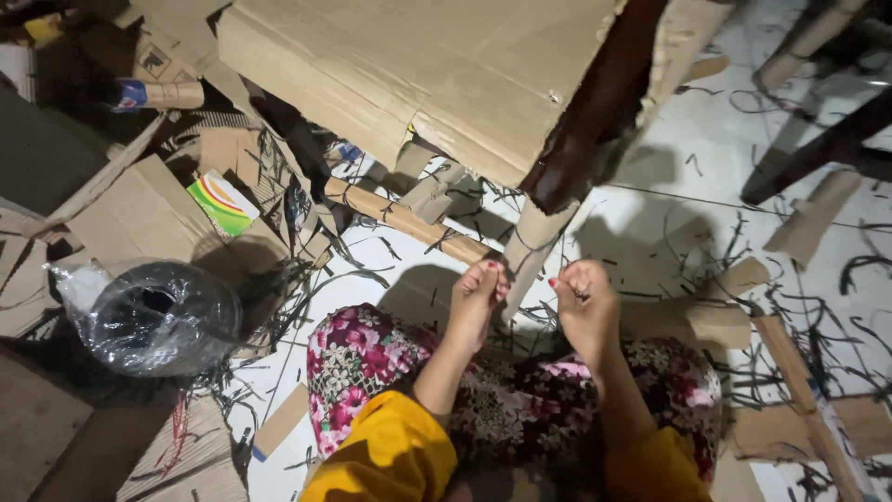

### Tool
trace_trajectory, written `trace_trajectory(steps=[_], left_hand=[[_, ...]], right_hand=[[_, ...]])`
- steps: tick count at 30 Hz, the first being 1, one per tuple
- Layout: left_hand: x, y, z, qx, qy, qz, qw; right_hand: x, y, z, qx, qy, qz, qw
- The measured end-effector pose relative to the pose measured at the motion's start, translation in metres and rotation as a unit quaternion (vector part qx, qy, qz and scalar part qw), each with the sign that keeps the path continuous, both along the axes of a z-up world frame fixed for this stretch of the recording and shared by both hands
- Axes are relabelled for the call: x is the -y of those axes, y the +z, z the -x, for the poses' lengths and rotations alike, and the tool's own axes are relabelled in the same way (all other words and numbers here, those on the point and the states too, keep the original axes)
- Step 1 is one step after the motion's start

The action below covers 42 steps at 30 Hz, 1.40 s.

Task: The person sits on the floor and ties a black cord around a cardboard tube attached to a wooden frame. They use scissors to cut the cord and then tie a knot to secure it.

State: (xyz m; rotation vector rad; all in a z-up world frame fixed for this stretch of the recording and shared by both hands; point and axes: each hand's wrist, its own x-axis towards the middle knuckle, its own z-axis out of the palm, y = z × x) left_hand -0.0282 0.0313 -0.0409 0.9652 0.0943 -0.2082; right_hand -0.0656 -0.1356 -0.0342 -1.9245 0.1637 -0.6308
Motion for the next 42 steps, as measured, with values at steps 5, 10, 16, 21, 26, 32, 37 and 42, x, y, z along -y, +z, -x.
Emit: trace_trajectory(steps=[5, 10, 16, 21, 26, 32, 37, 42], left_hand=[[0.045, -0.149, 0.015, 0.025, -0.131, -0.452, 0.882], [0.062, -0.1, 0.077, 0.002, -0.453, -0.555, 0.697], [0.123, -0.164, 0.112, 0.031, -0.463, -0.492, 0.737], [0.137, -0.129, 0.119, 0.102, -0.547, -0.455, 0.695], [0.085, -0.109, 0.112, 0.092, -0.564, -0.561, 0.6], [0.11, -0.146, 0.122, 0.173, -0.592, -0.736, 0.278], [0.098, -0.114, 0.112, 0.126, -0.607, -0.712, 0.33], [0.091, -0.045, 0.103, 0.212, -0.637, -0.703, 0.236]], right_hand=[[-0.008, -0.005, 0.021, -0.013, -0.086, 0.05, 0.995], [-0.022, 0.035, -0.012, 0.158, -0.073, 0.234, 0.957], [0.0, -0.053, -0.001, -0.038, -0.116, 0.366, 0.922], [-0.004, -0.022, 0.064, -0.078, 0.033, 0.159, 0.984], [0.126, -0.187, 0.051, -0.292, 0.035, 0.143, 0.945], [0.194, -0.365, 0.038, -0.07, 0.042, 0.846, 0.526], [0.092, -0.31, -0.004, -0.517, -0.014, 0.219, 0.828], [0.064, -0.249, 0.013, -0.566, 0.094, 0.265, 0.775]])
